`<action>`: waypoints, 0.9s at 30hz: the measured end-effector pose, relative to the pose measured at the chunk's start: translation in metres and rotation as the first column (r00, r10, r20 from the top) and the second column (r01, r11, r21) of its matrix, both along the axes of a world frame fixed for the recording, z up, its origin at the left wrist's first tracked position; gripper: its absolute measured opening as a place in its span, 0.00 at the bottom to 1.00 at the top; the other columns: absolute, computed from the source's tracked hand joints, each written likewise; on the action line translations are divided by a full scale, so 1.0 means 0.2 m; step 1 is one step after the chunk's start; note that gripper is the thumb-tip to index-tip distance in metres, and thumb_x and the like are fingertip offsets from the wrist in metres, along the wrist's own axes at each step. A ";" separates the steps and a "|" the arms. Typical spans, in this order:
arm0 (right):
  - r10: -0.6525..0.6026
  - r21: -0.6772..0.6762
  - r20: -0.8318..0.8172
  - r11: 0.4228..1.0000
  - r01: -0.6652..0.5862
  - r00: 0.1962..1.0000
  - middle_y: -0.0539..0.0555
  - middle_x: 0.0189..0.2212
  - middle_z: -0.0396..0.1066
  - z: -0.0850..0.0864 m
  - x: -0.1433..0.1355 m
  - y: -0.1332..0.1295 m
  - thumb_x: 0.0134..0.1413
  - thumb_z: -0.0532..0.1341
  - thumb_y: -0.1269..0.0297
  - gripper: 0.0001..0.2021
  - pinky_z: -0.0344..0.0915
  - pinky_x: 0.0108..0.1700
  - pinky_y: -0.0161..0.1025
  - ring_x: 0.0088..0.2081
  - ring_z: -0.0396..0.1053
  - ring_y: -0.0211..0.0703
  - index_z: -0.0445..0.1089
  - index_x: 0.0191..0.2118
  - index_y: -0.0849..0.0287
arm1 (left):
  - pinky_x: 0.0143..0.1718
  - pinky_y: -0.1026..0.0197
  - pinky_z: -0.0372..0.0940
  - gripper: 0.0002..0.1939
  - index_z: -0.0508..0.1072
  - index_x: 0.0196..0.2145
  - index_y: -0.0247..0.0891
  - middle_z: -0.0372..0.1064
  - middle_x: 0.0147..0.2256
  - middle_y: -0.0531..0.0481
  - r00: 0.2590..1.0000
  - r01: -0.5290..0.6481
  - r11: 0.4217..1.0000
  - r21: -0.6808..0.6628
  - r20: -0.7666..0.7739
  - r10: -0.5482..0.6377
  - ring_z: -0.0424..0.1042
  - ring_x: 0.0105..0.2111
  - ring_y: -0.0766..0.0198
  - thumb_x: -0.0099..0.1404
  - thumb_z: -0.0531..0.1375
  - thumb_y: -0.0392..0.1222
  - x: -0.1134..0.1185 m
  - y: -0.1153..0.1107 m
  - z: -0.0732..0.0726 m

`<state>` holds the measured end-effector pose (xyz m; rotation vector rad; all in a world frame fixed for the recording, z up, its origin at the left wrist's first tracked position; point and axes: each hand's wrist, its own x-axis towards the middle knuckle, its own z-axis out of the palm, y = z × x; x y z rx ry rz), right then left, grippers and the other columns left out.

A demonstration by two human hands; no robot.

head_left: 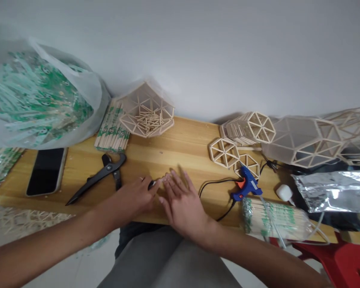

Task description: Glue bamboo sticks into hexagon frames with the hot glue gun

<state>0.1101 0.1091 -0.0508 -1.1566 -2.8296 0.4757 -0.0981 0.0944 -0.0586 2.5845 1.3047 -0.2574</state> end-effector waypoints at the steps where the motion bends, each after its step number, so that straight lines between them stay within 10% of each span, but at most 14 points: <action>1: -0.008 0.003 0.009 1.000 0.008 1.000 0.68 0.68 0.68 0.00 -0.01 0.02 0.78 0.51 0.57 0.27 0.44 0.79 0.61 0.75 0.57 0.61 0.68 0.68 0.74 | 0.39 0.53 0.71 0.23 0.69 0.64 0.29 0.75 0.42 0.36 1.000 -0.009 1.000 0.004 -0.009 0.009 0.77 0.41 0.49 0.73 0.58 0.35 0.00 0.02 0.00; 5: -0.058 0.034 0.048 0.998 0.057 0.997 0.70 0.69 0.66 0.00 -0.08 0.13 0.77 0.51 0.61 0.26 0.43 0.78 0.65 0.75 0.55 0.65 0.67 0.69 0.75 | 0.41 0.51 0.71 0.20 0.71 0.61 0.29 0.74 0.41 0.35 0.995 -0.068 0.997 0.031 -0.069 0.070 0.77 0.40 0.49 0.76 0.56 0.39 -0.02 0.15 0.01; 12: 0.012 0.008 0.004 1.000 -0.012 1.000 0.70 0.67 0.69 0.01 -0.01 0.04 0.77 0.52 0.57 0.27 0.45 0.78 0.61 0.75 0.57 0.62 0.70 0.67 0.75 | 0.39 0.55 0.69 0.21 0.70 0.62 0.32 0.75 0.43 0.37 0.999 -0.030 1.000 -0.004 0.016 0.031 0.77 0.40 0.52 0.73 0.59 0.36 0.00 0.03 -0.01; 20: -0.048 0.097 0.059 0.994 0.042 0.997 0.70 0.69 0.66 -0.04 -0.14 0.41 0.77 0.52 0.61 0.25 0.40 0.77 0.66 0.75 0.56 0.66 0.68 0.68 0.75 | 0.43 0.51 0.70 0.20 0.73 0.61 0.28 0.76 0.44 0.32 0.982 -0.164 0.985 0.050 -0.091 0.168 0.78 0.45 0.45 0.77 0.56 0.41 0.03 0.43 0.07; 27: 0.007 0.056 0.034 0.998 -0.009 0.999 0.69 0.69 0.66 -0.02 -0.02 0.17 0.79 0.50 0.59 0.27 0.41 0.78 0.64 0.76 0.55 0.64 0.66 0.70 0.76 | 0.40 0.53 0.70 0.21 0.71 0.62 0.29 0.75 0.43 0.35 0.997 -0.065 0.997 0.048 -0.035 0.067 0.77 0.42 0.49 0.75 0.58 0.38 0.01 0.16 0.02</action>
